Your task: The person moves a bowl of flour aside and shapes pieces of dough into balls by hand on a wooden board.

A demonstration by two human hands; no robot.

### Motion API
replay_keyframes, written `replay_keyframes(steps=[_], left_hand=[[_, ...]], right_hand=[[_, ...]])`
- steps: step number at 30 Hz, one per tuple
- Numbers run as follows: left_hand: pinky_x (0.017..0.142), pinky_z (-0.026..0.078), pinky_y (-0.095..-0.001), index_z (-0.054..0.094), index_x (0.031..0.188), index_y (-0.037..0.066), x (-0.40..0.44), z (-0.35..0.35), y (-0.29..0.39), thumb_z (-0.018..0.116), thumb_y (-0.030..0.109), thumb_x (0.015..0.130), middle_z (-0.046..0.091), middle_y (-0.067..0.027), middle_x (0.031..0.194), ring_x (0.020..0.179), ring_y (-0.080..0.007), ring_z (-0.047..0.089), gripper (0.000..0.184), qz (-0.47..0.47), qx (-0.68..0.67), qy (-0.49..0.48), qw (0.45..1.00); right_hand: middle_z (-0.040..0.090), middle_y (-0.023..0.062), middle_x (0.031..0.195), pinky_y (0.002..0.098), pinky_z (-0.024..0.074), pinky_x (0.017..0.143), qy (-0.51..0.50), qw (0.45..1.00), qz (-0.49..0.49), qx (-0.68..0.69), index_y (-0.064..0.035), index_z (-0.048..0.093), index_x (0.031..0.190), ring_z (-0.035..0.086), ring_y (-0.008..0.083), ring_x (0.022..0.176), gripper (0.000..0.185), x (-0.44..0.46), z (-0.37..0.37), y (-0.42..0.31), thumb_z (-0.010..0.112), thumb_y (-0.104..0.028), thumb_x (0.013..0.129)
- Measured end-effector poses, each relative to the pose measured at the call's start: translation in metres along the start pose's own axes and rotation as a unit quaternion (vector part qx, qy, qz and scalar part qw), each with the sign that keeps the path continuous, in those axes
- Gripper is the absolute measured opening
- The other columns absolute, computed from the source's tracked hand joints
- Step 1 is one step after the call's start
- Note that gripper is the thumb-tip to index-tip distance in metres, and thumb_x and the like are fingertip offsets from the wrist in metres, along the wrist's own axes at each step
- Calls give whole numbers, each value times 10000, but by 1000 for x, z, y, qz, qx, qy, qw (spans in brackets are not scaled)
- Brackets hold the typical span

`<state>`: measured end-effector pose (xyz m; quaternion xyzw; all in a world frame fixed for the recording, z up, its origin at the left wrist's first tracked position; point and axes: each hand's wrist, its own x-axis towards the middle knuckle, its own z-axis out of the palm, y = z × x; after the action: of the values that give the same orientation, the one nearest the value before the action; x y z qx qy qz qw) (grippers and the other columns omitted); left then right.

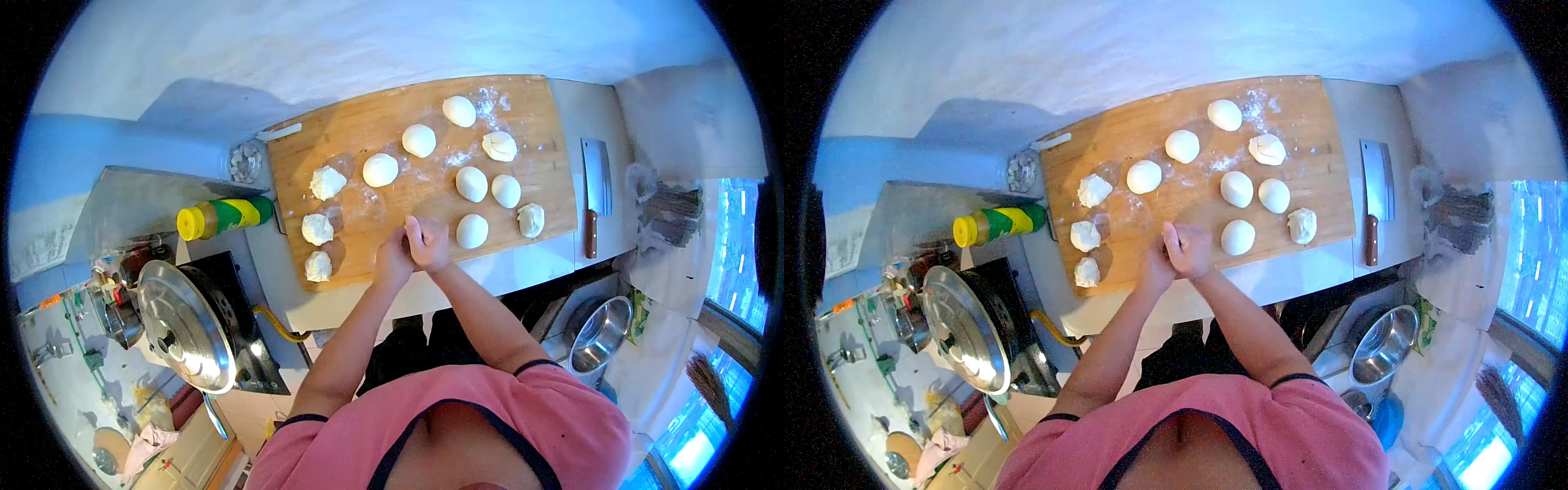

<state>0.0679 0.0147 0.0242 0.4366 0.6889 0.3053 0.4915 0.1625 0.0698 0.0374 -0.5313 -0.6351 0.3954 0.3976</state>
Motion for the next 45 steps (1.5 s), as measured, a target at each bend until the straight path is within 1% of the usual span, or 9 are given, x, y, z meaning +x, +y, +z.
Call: replay_keyframes(steps=[9, 12, 14, 15, 20, 31, 37, 39, 45], left_hand=[[686, 514, -318, 568, 949, -33, 16, -6, -6, 693, 100, 789, 659, -122, 841, 750, -183, 636, 243, 8, -13, 47, 999], [734, 507, -317, 573, 967, -31, 3, -10, 16, 672, 65, 790, 657, -122, 903, 794, -186, 631, 224, 3, -6, 25, 1000], [749, 503, -313, 576, 981, -30, 1, -11, 12, 666, 66, 794, 652, -119, 916, 808, -183, 629, 228, 23, -46, 11, 999], [763, 501, -315, 572, 1005, -32, -2, -15, 12, 662, 69, 799, 648, -119, 924, 827, -179, 625, 247, 27, -19, -7, 999], [792, 492, -320, 553, 1091, -23, 2, -14, 7, 644, 65, 806, 642, -119, 951, 868, -184, 620, 311, 28, -215, 11, 976], [664, 510, -321, 557, 978, -12, 19, -20, 2, 694, 121, 760, 653, -126, 802, 716, -202, 636, 290, -104, -2, 14, 995], [701, 520, -311, 578, 985, -25, 11, -28, 16, 689, 39, 747, 659, -120, 829, 749, -200, 652, 271, 31, 70, 3, 997], [766, 519, -328, 531, 1120, -19, 8, -25, 11, 640, 13, 775, 643, -120, 893, 815, -201, 641, 363, 32, 29, -33, 999], [822, 502, -327, 353, 1261, 17, -3, -24, -32, 620, -18, 777, 603, -122, 943, 933, -221, 612, 553, -1, -208, -17, 978]], right_hand=[[580, 165, 630, 413, 418, 512, -31, 941, 286, 176, -22, 573, 712, 559, 327, 564, 351, 19, -9, -8, 535, -302, 919], [580, 139, 605, 404, 420, 500, -13, 981, 190, -42, -32, 588, 694, 555, 317, 534, 353, 23, -13, -22, 549, -308, 911], [581, 139, 594, 415, 425, 500, 130, 956, -216, -150, -40, 588, 656, 561, 320, 520, 387, 33, -2, -7, 555, -338, 901], [581, 139, 594, 415, 425, 500, 131, 956, -217, -149, -40, 588, 656, 561, 320, 520, 387, 26, 2, -3, 555, -338, 901], [564, 176, 589, 423, 416, 496, 30, 992, -43, -113, -35, 575, 644, 548, 351, 530, 395, 51, 14, 16, 535, -322, 912], [598, 180, 704, 376, 431, 607, 5, 959, 258, 114, 3, 577, 768, 586, 245, 633, 395, 27, 21, 3, 447, -316, 961], [539, 59, 645, 298, 425, 578, -40, 890, 381, 247, -6, 559, 754, 539, 159, 613, 350, 18, -10, -22, 513, -295, 945], [578, 108, 651, 356, 440, 550, 105, 983, -48, -140, -24, 583, 756, 563, 254, 577, 274, 23, 1, -14, 579, -261, 892], [589, 142, 675, 421, 443, 568, -72, 976, -82, -186, -46, 592, 740, 558, 334, 608, 230, 11, 17, 18, 594, -233, 873]])
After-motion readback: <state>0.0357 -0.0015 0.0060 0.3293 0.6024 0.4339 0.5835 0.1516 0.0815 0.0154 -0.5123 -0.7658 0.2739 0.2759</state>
